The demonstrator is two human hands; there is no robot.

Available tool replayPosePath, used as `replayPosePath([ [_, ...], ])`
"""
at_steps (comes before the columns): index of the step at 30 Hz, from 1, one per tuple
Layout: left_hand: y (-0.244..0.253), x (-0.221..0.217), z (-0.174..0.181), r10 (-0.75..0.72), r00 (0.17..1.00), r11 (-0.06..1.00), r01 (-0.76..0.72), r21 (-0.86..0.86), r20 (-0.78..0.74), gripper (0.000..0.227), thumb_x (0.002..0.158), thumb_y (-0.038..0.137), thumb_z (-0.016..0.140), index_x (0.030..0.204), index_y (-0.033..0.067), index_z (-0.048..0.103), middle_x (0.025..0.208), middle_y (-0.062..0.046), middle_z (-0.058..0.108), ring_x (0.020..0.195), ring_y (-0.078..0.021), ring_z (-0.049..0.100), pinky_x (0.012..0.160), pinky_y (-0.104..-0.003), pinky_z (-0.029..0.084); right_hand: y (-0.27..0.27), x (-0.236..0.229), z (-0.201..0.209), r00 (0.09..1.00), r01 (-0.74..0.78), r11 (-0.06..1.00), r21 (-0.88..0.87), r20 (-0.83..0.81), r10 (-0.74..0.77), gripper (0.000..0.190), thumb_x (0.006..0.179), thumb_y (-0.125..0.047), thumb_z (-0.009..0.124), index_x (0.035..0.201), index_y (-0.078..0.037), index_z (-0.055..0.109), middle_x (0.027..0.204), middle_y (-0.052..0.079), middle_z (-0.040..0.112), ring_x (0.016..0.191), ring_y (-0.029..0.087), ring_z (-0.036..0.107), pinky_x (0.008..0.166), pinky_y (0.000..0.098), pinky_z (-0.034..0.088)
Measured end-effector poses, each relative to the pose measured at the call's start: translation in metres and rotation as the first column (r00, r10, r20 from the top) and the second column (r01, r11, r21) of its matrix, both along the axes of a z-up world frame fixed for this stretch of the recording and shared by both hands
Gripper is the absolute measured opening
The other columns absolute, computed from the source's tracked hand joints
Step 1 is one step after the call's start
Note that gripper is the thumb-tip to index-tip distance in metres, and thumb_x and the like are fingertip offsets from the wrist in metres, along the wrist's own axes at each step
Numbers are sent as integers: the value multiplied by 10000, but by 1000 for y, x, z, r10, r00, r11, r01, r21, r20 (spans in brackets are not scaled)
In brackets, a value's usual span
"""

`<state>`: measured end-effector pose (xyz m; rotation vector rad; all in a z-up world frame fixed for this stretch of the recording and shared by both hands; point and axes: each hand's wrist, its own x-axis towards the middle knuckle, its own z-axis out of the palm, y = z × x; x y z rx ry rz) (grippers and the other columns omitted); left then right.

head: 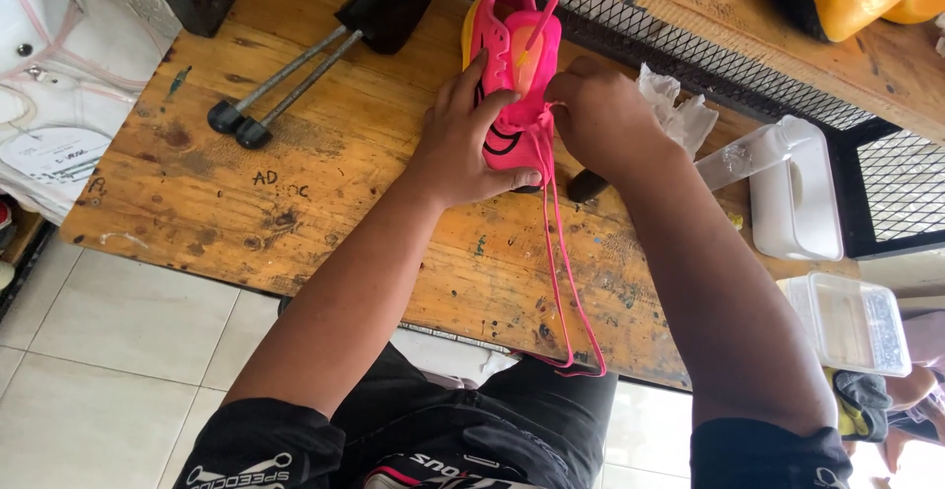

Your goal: The person threads a pink shoelace through the eyelets of a pink and yellow running shoe on a wooden workbench. They pull the laces tight and adjust the fit, working with the shoe and laces by hand.

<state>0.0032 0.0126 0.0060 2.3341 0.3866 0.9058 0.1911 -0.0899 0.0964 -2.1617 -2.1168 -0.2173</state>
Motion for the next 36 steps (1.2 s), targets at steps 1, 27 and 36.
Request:
replayPosePath([
  [1,0,0,0,-2,1000,1000,2,2,0,905,725,725,829,1407,202,544,1617,-183,251,1440,-489,334,993,-719,430,0,1,0,1000,2,1000,2,0,-2,285,894,-27,606,1070,-127,807,972,145,677,776,360,674,573,477,544],
  [27,-4,-8,9,-79,996,996,80,33,-36,722,840,641,860,1458,324,659,1688,-113,-62,1557,-490,59,1157,-733,266,-2,-23,-1,921,310,880,-360,-114,-371,199,914,-162,478,749,-88,562,668,83,596,635,254,544,557,399,420],
  [36,-2,-1,2,-51,989,998,56,29,-139,748,844,659,808,1490,358,582,1682,-129,-59,1550,-493,55,1033,-802,338,-11,-42,20,861,364,843,-396,-201,-467,176,883,-155,445,787,-98,581,777,80,620,730,263,559,605,421,437],
])
